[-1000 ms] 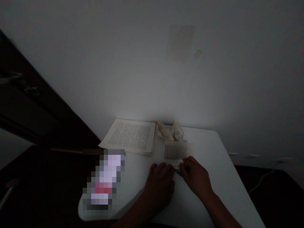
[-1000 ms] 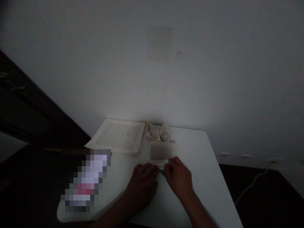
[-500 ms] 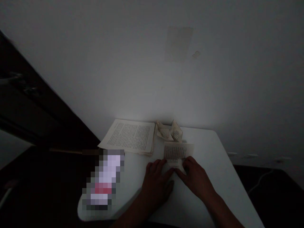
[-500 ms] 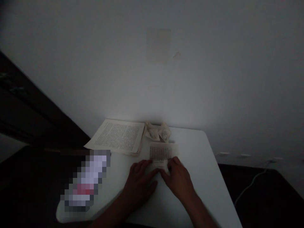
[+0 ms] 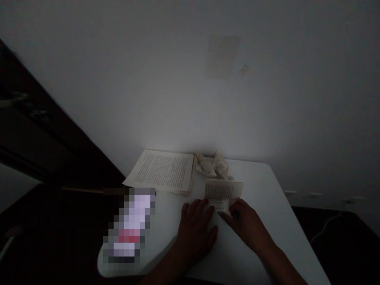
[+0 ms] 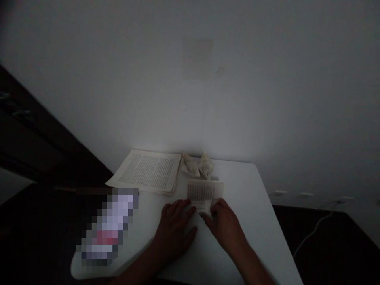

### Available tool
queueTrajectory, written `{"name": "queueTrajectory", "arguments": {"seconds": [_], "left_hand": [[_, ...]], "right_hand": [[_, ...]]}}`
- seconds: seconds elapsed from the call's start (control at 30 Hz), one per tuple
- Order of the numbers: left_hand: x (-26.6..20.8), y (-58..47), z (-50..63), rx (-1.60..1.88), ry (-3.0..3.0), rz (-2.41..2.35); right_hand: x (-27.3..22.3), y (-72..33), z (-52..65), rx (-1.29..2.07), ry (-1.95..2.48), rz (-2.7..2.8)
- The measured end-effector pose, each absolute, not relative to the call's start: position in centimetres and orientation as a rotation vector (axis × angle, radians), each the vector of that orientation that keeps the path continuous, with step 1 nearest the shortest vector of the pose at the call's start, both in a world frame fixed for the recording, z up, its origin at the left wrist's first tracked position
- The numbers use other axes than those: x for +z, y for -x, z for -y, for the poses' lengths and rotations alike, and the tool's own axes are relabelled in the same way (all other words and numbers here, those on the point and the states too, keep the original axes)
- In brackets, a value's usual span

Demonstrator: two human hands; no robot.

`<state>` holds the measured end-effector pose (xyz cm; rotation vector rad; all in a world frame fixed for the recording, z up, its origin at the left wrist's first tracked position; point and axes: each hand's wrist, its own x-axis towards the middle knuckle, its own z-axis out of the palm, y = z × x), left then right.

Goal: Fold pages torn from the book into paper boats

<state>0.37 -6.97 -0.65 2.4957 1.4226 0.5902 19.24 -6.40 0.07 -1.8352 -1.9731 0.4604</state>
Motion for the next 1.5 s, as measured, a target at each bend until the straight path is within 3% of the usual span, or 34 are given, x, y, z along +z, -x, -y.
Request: {"name": "queueTrajectory", "arguments": {"seconds": [0.47,1.5], "left_hand": [[-0.8,-0.2,6.8,0.598,-2.514,-1.414],[-0.4,-0.2,6.7,0.607,-2.51,-1.393]], "right_hand": [[0.0,-19.7,6.7,0.43,1.823,1.99],[0.9,-23.9,7.9,0.838,1.794,1.845]]}}
